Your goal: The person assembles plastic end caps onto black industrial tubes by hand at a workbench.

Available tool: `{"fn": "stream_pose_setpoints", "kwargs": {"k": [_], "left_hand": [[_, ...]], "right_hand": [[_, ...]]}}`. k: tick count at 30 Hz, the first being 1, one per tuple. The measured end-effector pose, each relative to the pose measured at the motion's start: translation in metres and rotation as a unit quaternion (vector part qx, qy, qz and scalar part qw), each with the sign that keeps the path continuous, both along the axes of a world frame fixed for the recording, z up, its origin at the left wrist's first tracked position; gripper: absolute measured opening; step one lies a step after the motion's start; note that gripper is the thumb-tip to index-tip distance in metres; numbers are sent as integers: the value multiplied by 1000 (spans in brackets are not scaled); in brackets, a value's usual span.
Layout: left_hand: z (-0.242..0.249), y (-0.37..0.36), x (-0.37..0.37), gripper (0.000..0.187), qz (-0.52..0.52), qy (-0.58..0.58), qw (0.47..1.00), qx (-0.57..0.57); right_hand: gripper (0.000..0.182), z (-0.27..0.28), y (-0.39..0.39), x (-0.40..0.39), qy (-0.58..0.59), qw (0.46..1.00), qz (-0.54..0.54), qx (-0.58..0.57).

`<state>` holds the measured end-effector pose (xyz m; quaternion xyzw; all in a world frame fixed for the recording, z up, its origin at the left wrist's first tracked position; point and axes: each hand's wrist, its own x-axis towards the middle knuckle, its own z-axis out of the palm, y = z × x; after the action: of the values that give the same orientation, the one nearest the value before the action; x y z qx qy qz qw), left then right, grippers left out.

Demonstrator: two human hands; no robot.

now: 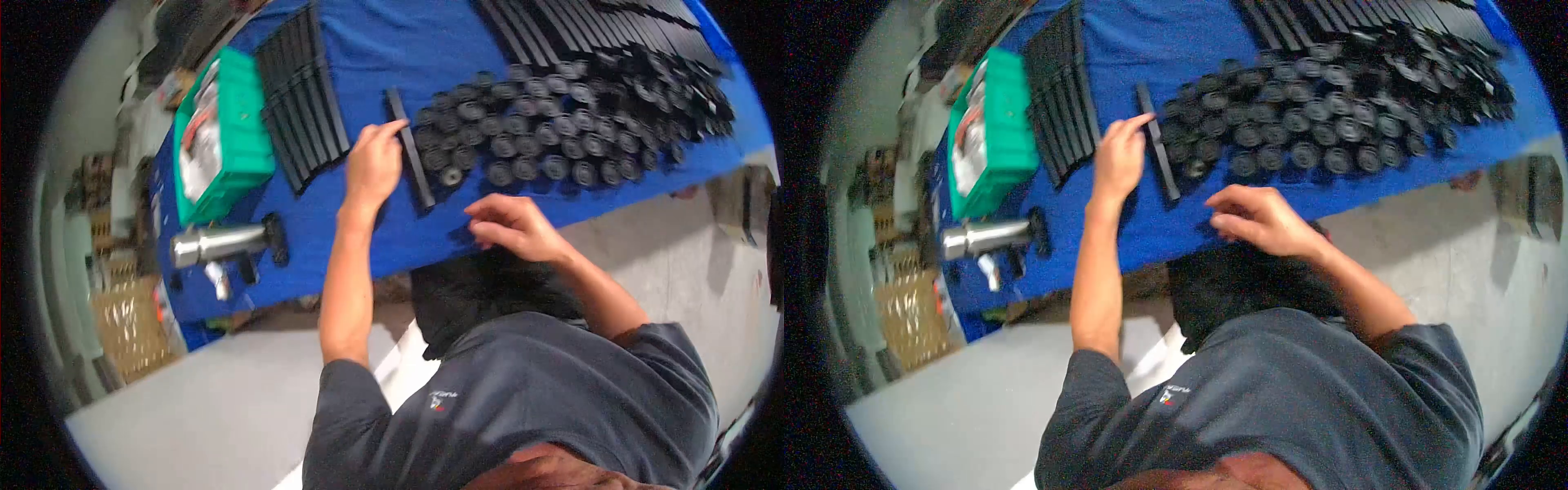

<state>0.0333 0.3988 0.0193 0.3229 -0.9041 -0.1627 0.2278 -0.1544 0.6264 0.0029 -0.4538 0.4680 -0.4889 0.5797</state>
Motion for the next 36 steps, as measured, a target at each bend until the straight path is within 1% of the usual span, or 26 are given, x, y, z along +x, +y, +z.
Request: {"fn": "stream_pose_setpoints", "kwargs": {"k": [2, 3, 4, 6, 7, 8, 10, 11, 12, 13, 14, 15, 16, 17, 18, 20, 23, 26, 28, 30, 32, 33, 34, 36], "left_hand": [[-6, -5, -2, 21, 32, 33, 998, -39], [-3, -2, 0, 22, 63, 21, 998, 6], [0, 2, 2, 25, 97, 6, 994, 48], [3, 14, 2, 35, 150, -29, 986, 70], [-4, 15, 3, 39, 152, -8, 986, 69], [-7, 15, 6, 45, 163, -2, 982, 94], [9, 28, 2, 51, 168, -22, 978, 117], [4, 30, 8, 51, 157, -30, 981, 112], [-1, 33, 16, 51, 143, -41, 983, 108], [-2, 42, 19, 41, 145, -21, 986, 80], [-3, 51, 22, 41, 148, -13, 986, 72], [-4, 62, 29, 41, 152, -7, 986, 65], [-7, 72, 34, 41, 159, -1, 986, 59], [-14, 79, 36, 38, 154, 36, 987, 29], [-16, 82, 36, 37, 153, 50, 987, 26], [-18, 85, 37, 36, 156, 79, 984, 19], [-20, 84, 37, 35, 152, 88, 984, 12], [-20, 82, 38, 35, 150, 90, 985, -11], [-21, 81, 39, 34, 149, 94, 984, -9], [-20, 80, 40, 33, 154, 86, 984, -10], [-21, 83, 41, 32, 156, 81, 984, -5], [-21, 83, 42, 32, 159, 81, 984, -2], [-22, 82, 42, 32, 161, 81, 984, 1], [-24, 81, 43, 32, 157, 86, 984, -2]], "right_hand": [[28, 2, 1, -2, -12, 1000, 1, -10], [27, -1, 1, -2, -2, 1000, -1, -30], [26, -2, 0, -4, 6, 999, 1, -51], [26, 6, 0, -6, 27, 998, 9, -64], [27, 5, 3, -3, -15, 999, -9, -38], [25, 9, 8, -7, 24, 997, -30, -60], [22, 39, 16, -21, 106, 987, -59, -102], [17, 58, 16, -34, 178, 964, -122, -156], [16, 67, 17, -51, 228, 943, -178, -164], [15, 75, 17, -69, 278, 916, -249, -151], [14, 81, 15, -93, 386, 862, -295, -147], [17, 76, 11, -119, 473, 793, -345, -166], [22, 80, 10, -142, 564, 736, -345, -149], [31, 75, 11, -164, 631, 691, -324, -140], [35, 71, 10, -180, 668, 673, -303, -97], [39, 72, 4, -192, 718, 642, -268, -24], [43, 64, -11, -197, 736, 616, -279, 21], [42, 49, -18, -208, 746, 606, -274, 30], [40, 43, -18, -214, 738, 619, -268, -19], [36, 45, -16, -212, 730, 632, -261, 0], [36, 50, -15, -207, 725, 614, -303, -79], [39, 62, -14, -195, 702, 625, -324, -106], [42, 75, -12, -178, 671, 649, -353, -61], [46, 93, -5, -135, 580, 705, -387, -132]]}}
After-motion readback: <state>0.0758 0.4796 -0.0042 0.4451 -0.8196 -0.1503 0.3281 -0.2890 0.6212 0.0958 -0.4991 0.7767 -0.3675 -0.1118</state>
